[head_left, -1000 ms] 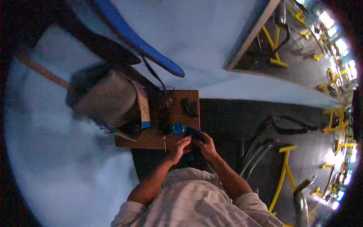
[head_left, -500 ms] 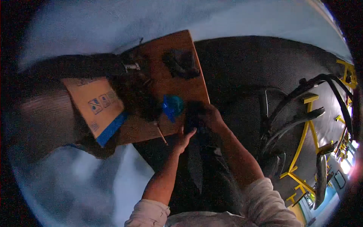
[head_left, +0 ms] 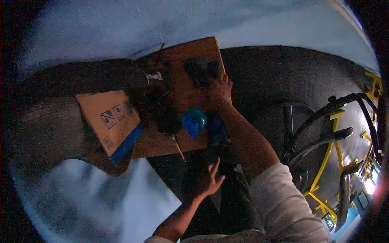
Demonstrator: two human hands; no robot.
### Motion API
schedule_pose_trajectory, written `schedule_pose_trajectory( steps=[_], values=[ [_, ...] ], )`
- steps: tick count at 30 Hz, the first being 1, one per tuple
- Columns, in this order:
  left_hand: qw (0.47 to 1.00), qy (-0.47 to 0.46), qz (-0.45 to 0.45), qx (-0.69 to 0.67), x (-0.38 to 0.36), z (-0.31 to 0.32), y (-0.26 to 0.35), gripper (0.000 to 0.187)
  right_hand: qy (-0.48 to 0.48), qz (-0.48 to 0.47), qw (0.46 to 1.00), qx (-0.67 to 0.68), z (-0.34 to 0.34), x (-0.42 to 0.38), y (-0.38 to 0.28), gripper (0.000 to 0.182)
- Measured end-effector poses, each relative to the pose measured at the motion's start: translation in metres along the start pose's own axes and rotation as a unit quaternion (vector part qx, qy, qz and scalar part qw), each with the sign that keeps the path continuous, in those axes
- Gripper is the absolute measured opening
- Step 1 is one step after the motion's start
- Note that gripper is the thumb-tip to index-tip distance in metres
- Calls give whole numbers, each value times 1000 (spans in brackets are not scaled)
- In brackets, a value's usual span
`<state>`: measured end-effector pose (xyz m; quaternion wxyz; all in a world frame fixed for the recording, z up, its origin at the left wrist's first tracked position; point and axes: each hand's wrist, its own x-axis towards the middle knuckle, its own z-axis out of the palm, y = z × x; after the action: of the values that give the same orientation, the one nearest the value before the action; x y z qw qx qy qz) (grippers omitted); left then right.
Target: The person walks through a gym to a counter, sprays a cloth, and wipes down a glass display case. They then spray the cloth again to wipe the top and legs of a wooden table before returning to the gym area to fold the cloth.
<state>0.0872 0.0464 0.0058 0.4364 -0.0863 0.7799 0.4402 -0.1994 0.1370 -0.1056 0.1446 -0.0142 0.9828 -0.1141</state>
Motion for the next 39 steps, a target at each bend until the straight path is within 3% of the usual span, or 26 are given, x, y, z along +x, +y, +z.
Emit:
schedule_pose_trajectory(
  steps=[3,4,6,8,10,11,14,16,17,19,21,22,23,24,27,28,29,31,32,33,34,35,36,37,38,39],
  values=[
    [998,-7,62,24,-41,5,6,80,30,59,991,118,52,10,24,38],
    [997,-8,51,-52,-52,2,8,80,40,61,990,118,19,4,22,38],
    [992,-7,57,-116,-60,-16,20,80,-82,113,907,398,-54,-30,16,26],
    [982,43,21,-180,-69,-48,42,82,-26,35,931,362,-102,-86,16,22],
    [980,85,53,-174,-78,-87,81,84,-100,57,821,560,-148,-149,33,21],
    [972,128,74,-184,-84,-102,102,85,-146,43,805,574,-187,-176,36,23],
    [947,143,243,-153,-91,-126,145,84,-225,33,759,611,-312,-253,29,24],
    [919,145,348,-117,-91,-146,178,78,-207,17,755,622,-340,-279,27,23],
    [902,76,421,-55,-89,-150,190,67,-219,15,737,640,-351,-293,31,22],
    [869,13,494,6,-99,-159,210,56,-170,-11,788,592,-387,-307,33,21],
    [958,-158,196,-140,-115,-169,235,38,-127,-37,832,539,-427,-311,39,21],
    [957,-153,203,-140,-139,-172,261,38,-120,-59,869,476,-447,-311,42,21],
    [950,-26,311,5,-172,-182,290,37,-112,-80,902,410,-459,-306,40,20],
    [898,105,400,152,-192,-186,308,36,-12,-171,947,273,-455,-300,51,24],
    [855,137,410,288,-187,-194,309,36,0,-207,968,139,-501,-293,43,28],
    [857,147,405,283,-194,-201,317,36,-56,-172,981,77,-500,-288,43,23],
    [846,113,425,303,-207,-208,326,35,-60,-184,978,72,-509,-288,47,23],
    [835,92,441,317,-235,-218,345,34,-108,-236,930,262,-541,-288,55,34],
    [799,136,542,225,-248,-220,353,31,-115,-247,927,256,-548,-276,49,34],
    [744,179,630,129,-255,-222,356,29,46,-246,905,345,-555,-264,41,44],
    [748,191,623,126,-254,-223,359,29,202,-233,850,427,-557,-257,32,55],
    [870,167,464,15,-250,-222,363,30,194,-244,849,427,-537,-248,32,55],
    [943,136,287,-103,-244,-222,366,32,78,-150,761,626,-496,-229,39,74],
    [939,152,289,-111,-236,-217,363,32,-50,-43,627,776,-455,-212,45,93],
    [913,91,200,-345,-225,-208,354,33,-94,35,636,765,-411,-211,51,97],
    [826,18,103,-554,-211,-201,339,34,-133,116,639,749,-368,-211,57,100]
  ],
)
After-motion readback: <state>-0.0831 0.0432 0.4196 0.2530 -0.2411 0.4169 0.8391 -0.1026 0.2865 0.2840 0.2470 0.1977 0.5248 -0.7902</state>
